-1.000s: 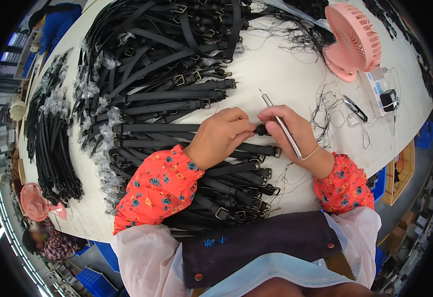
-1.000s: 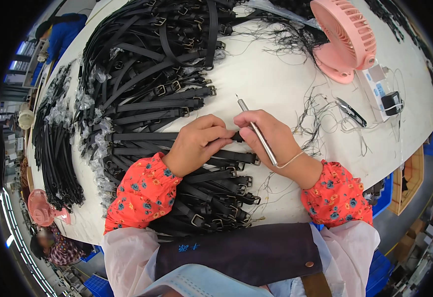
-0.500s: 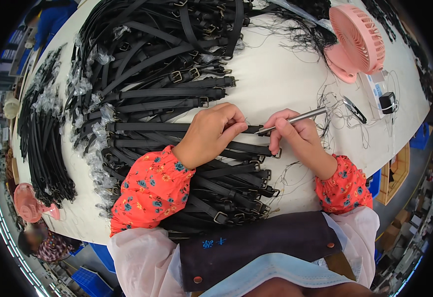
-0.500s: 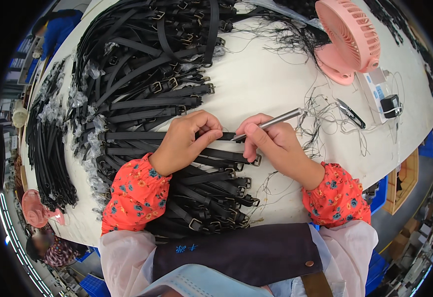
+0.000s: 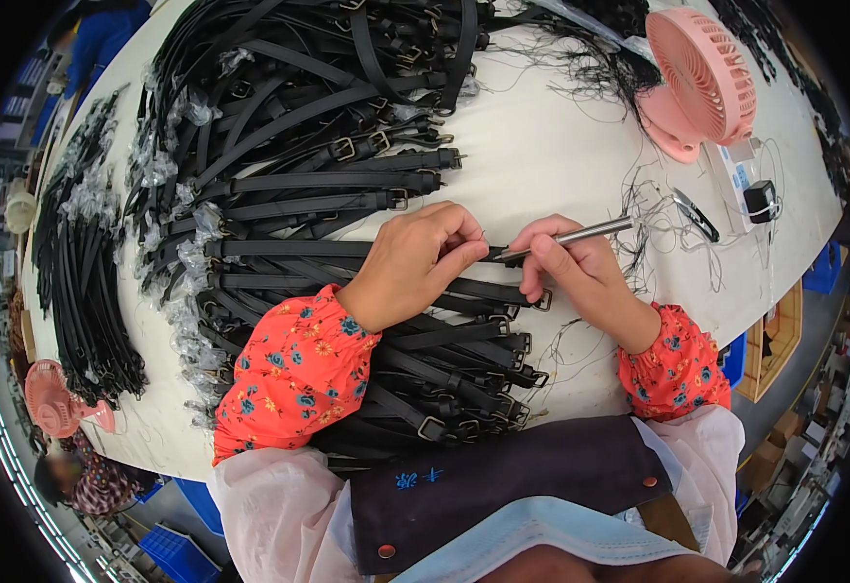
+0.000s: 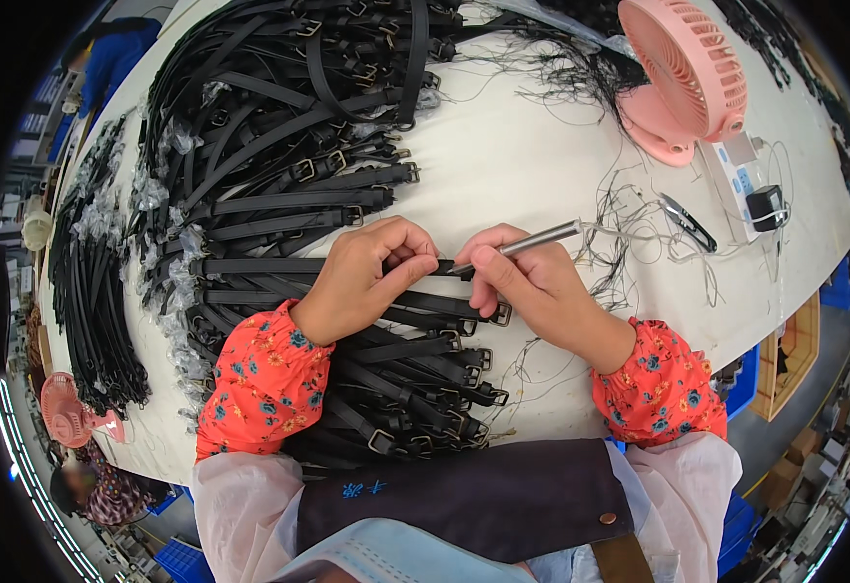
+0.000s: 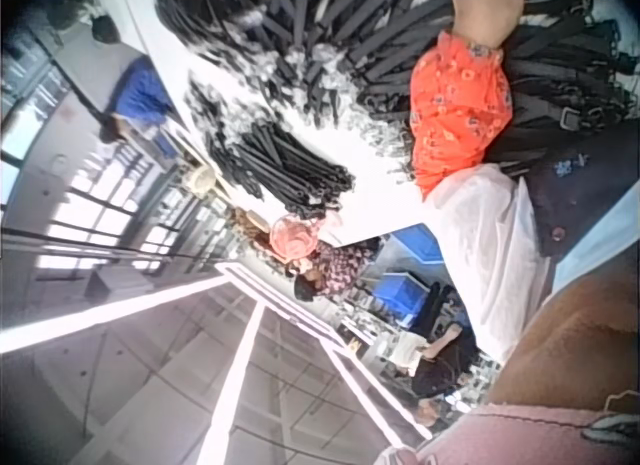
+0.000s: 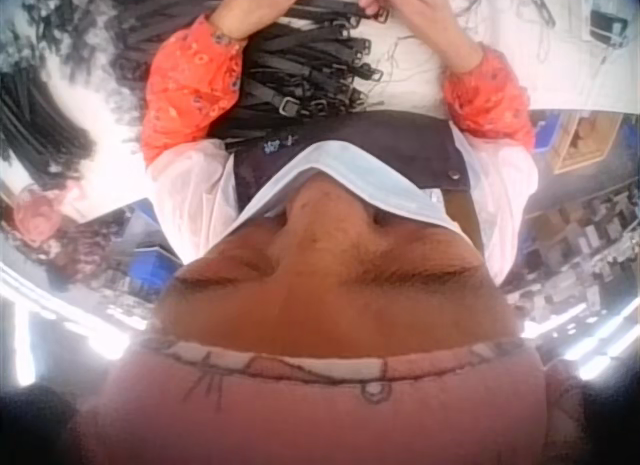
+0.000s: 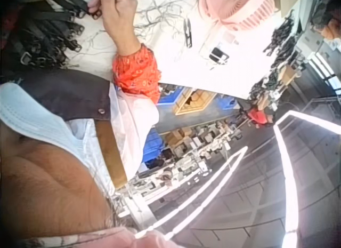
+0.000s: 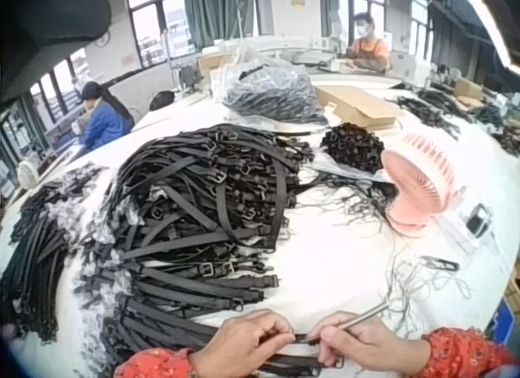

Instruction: The person uses a metal tool to manipulate the buckle end of black leather belts. They repeatedly pick up belts from a pile, use the tool to adjust or secure the buckle mechanism, and place the belts back on the table. The task involves repetitive manual assembly of belt hardware.

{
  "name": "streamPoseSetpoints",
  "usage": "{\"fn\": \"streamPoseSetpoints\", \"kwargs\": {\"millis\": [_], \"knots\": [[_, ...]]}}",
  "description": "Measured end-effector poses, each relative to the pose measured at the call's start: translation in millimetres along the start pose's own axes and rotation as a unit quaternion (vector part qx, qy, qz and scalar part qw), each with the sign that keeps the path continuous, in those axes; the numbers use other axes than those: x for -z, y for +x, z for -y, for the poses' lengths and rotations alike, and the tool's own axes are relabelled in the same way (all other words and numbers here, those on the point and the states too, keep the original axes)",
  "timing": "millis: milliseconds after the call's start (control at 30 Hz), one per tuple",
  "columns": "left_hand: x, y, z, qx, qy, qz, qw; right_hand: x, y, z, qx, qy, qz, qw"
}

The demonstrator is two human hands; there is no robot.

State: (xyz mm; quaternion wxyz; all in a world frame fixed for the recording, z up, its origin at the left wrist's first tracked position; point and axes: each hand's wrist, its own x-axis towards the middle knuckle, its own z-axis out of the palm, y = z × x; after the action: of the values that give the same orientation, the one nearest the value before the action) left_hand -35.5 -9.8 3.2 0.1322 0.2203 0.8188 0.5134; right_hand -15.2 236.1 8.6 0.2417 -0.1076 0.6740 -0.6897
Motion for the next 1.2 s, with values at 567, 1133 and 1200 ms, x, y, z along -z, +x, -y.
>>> {"fn": "streamPoseSetpoints", "kwargs": {"millis": [567, 1133, 1200], "knots": [[2.2, 0.1, -3.7, 0.012, -0.003, 0.004, 1.0, 0.1, -0.2, 1.0, -0.001, 0.008, 0.012, 1.0], [7.2, 0.3, -1.1, 0.041, -0.034, 0.032, 0.998, 0.4, 0.0, -2.1, 0.002, 0.016, 0.011, 1.0], [7.2, 0.3, -0.8, 0.041, -0.035, 0.033, 0.998, 0.4, 0.3, -1.7, -0.001, 0.009, 0.011, 1.0]]}}
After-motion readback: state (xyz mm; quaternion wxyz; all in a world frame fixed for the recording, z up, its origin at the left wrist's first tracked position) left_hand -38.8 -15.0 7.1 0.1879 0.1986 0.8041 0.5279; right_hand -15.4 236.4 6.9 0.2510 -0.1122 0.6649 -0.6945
